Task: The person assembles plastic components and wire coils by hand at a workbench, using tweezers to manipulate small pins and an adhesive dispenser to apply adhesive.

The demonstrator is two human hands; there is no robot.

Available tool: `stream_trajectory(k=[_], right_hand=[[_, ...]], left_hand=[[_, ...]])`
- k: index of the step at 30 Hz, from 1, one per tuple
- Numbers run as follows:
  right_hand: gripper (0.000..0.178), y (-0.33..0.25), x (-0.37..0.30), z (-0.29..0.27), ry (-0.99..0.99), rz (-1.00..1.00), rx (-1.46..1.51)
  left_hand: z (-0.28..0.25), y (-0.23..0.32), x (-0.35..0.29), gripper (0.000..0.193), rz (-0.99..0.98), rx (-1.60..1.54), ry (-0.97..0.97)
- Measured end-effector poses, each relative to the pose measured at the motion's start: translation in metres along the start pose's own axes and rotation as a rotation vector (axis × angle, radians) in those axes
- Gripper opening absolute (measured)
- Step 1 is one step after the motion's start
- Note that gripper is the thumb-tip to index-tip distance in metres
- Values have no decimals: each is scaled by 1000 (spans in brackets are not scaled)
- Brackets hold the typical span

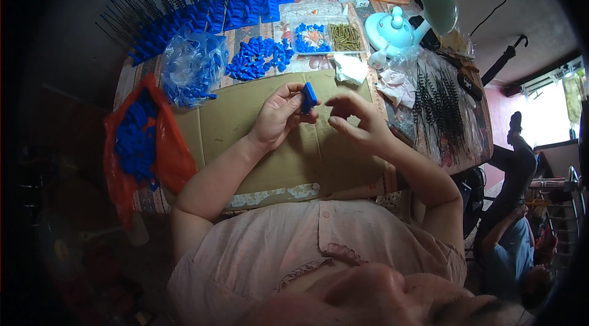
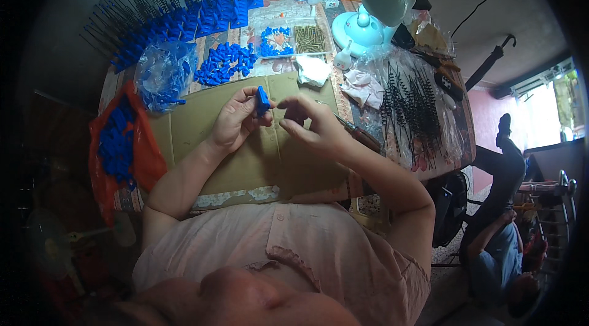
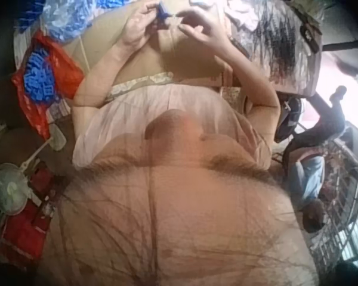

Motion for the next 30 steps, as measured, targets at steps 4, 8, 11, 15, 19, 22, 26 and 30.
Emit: stream_trajectory(k=[4, 8, 11, 15, 19, 22, 26, 30], right_hand=[[20, -7, -19, -1, -63, -20, -136], [15, -15, -33, -5, -33, -28, -270], [15, -15, -42, -9, -28, -9, -292], [13, -11, -49, -8, -1, 8, -279], [11, -8, -55, -6, 33, 10, -304], [11, -7, -57, -7, 46, 25, -306], [10, -3, -62, -10, 43, 18, -301], [9, -6, -70, -22, 101, 18, -362]], left_hand=[[-15, -6, -1, 24, -133, -360, -69], [-17, -7, -1, 31, -199, -523, -91], [-16, -6, -2, 29, -213, -535, -66], [-19, -9, -2, 28, -213, -585, -91], [-23, -12, 0, 28, -170, -603, -127], [-25, -12, 3, 27, -177, -585, -75], [-23, -9, 2, 26, -170, -599, -33], [-17, -4, 3, 28, -173, -578, -1]])
Point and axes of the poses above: each hand's wrist, its own x-axis towards the middle knuckle, its own z-axis out of the palm, y = z × x, the point moved 2 cm from there along x, towards the middle knuckle, and after that the axes turned 11 degrees about -y, right-handed, at the moved point
